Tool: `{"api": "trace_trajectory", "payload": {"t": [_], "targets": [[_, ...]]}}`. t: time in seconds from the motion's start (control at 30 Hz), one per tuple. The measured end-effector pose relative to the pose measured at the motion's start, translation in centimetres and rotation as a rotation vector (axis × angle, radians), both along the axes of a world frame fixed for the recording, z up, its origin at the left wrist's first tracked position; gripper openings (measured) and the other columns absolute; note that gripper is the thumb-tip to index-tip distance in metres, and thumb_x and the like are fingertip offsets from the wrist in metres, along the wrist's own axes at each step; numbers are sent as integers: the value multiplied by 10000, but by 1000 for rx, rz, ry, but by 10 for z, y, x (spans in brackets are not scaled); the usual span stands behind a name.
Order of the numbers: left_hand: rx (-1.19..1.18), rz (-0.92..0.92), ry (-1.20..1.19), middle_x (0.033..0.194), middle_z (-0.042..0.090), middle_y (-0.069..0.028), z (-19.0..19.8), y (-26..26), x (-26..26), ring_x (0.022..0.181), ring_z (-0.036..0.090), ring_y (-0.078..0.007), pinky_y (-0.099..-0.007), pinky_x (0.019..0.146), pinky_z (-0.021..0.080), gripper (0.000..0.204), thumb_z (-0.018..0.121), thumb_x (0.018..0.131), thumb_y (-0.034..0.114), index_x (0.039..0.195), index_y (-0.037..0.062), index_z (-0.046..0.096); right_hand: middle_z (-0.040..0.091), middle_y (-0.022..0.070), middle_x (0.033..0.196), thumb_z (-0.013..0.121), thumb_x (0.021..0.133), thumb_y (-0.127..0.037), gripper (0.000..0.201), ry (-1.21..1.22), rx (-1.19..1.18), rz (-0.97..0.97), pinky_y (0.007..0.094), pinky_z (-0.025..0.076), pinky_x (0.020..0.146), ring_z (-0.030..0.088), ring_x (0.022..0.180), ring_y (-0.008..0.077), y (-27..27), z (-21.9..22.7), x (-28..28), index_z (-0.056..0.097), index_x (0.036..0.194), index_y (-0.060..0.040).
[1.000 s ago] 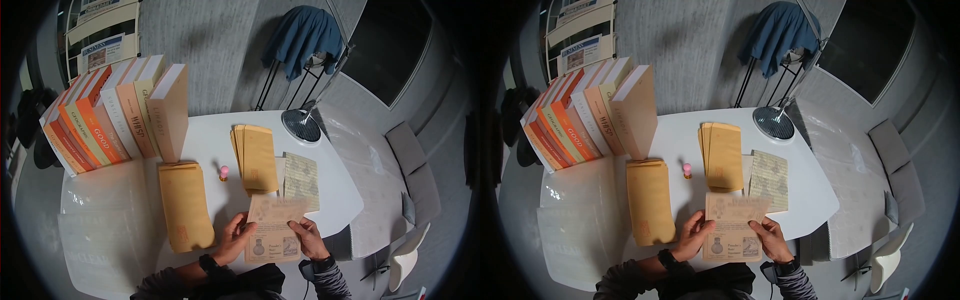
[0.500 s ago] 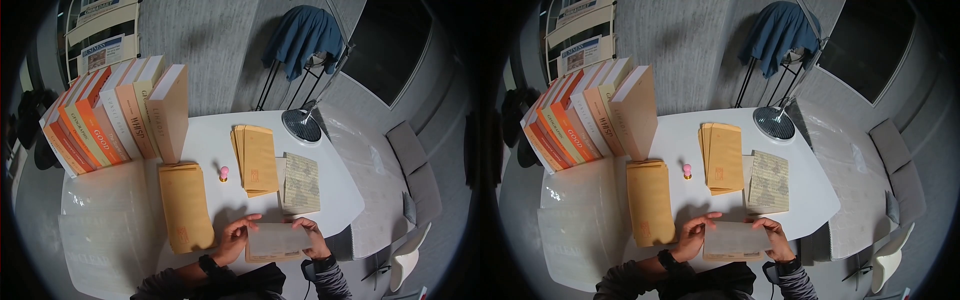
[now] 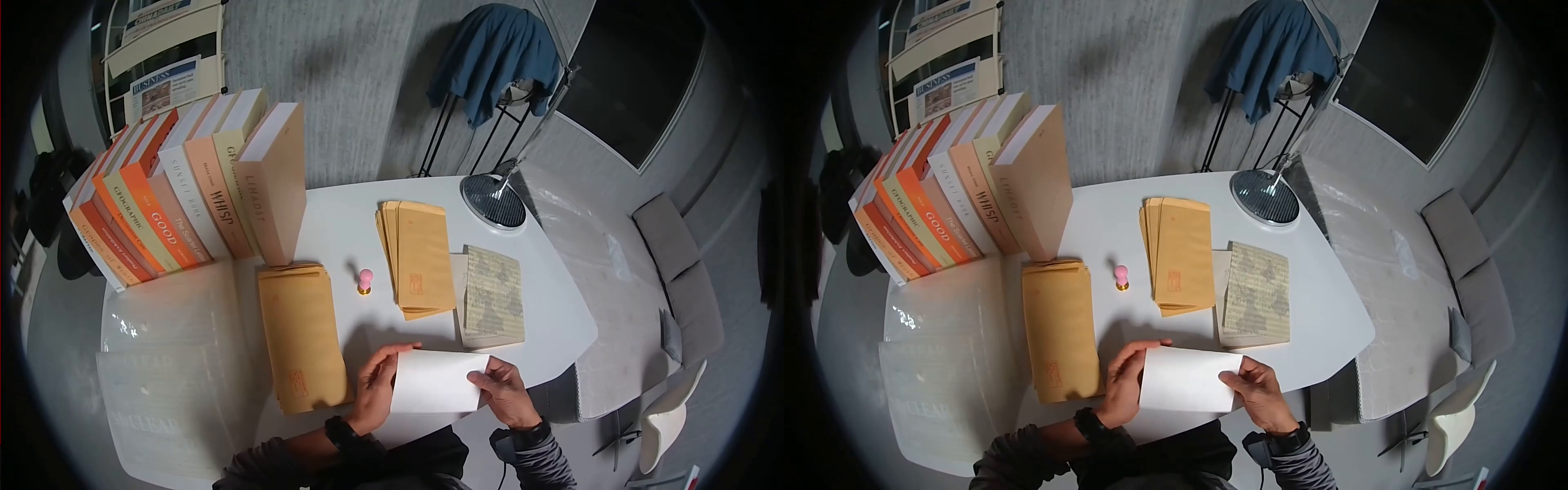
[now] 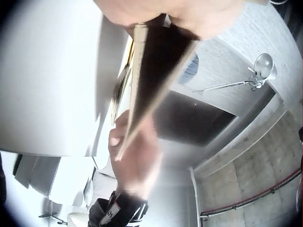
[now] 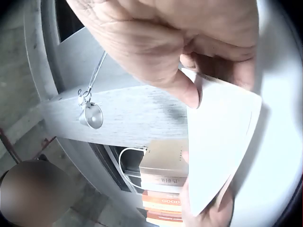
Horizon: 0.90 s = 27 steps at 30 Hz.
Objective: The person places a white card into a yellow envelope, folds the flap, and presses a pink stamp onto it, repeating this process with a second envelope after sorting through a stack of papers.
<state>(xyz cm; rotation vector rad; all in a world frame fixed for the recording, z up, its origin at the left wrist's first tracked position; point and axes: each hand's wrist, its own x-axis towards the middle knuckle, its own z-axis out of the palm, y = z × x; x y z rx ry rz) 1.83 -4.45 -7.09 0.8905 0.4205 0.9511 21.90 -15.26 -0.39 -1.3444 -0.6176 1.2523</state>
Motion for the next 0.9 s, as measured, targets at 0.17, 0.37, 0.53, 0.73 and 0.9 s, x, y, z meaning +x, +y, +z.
{"api": "trace_trajectory", "payload": {"t": [0.17,0.37,0.53,0.73,0.9], "targets": [[155,3,-18,1336,552,-140,20,-9,1,1206,541,-198,-332,1023,423,462,530,968,-34,1393,65,380,688,10,943,638,925,26,100,-123,165,-54,212,472,782,597,838,59,-9,-22,17,649,1018,-8],[368,34,132,1144,651,-92,9,-11,3,1106,602,-149,-289,963,455,198,598,938,-10,1136,-13,601,684,23,932,628,949,-15,96,-394,193,-35,228,486,769,607,825,76,-7,-4,-10,620,1041,14],[315,-26,295,1144,635,-107,4,-10,1,1100,589,-162,-306,1006,431,187,553,945,-42,1131,-23,568,701,82,990,622,962,-48,141,-444,21,11,250,510,817,633,901,107,-8,-17,-8,613,1070,42],[377,-83,398,1103,627,-86,3,-7,1,1094,573,-136,-279,996,422,205,584,942,-5,1147,-6,577,701,99,1008,629,954,-54,178,-597,2,72,265,516,822,633,930,126,-7,-6,-9,629,1095,55],[467,161,273,1071,656,-70,14,-10,7,1013,607,-111,-260,893,474,210,630,930,39,1131,-8,588,707,93,996,695,894,-37,136,-700,181,-16,307,530,805,656,897,167,-6,-22,-6,670,994,52]]}}
